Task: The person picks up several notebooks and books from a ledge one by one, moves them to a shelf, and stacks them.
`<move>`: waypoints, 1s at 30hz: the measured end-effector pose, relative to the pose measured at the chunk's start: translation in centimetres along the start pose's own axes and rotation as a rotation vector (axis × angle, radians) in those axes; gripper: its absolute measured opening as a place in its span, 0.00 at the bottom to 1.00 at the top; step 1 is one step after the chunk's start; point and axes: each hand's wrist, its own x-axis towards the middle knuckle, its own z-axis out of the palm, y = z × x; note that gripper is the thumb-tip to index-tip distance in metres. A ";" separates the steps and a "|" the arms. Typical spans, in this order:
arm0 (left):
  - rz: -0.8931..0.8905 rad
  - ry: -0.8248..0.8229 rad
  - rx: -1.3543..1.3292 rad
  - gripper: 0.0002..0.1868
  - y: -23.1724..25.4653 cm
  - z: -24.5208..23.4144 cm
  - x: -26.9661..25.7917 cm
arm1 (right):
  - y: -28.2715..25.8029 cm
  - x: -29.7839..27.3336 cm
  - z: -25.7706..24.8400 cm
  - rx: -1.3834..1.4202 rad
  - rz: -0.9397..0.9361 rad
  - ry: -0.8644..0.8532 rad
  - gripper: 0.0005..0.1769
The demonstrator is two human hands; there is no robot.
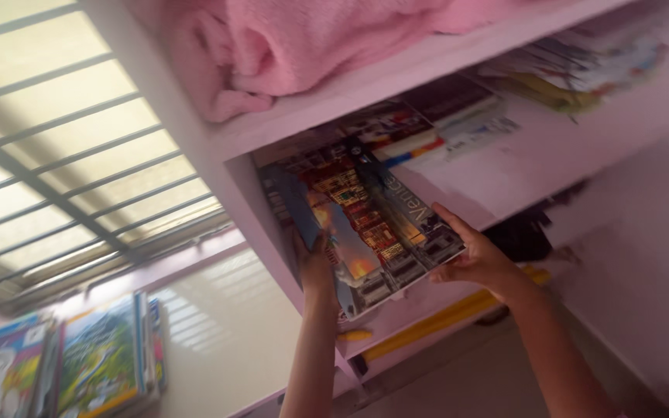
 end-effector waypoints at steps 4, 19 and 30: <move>0.432 0.133 0.205 0.40 -2.0 -0.5 3.4 | -1.2 3.5 0.0 -0.216 -0.096 -0.051 0.69; 0.781 0.184 1.372 0.36 -0.1 2.2 1.7 | 0.9 18.5 3.9 -0.278 -0.553 0.064 0.64; 0.927 0.259 1.415 0.47 -1.4 2.6 10.3 | 2.3 29.2 5.8 -0.725 -0.774 0.296 0.45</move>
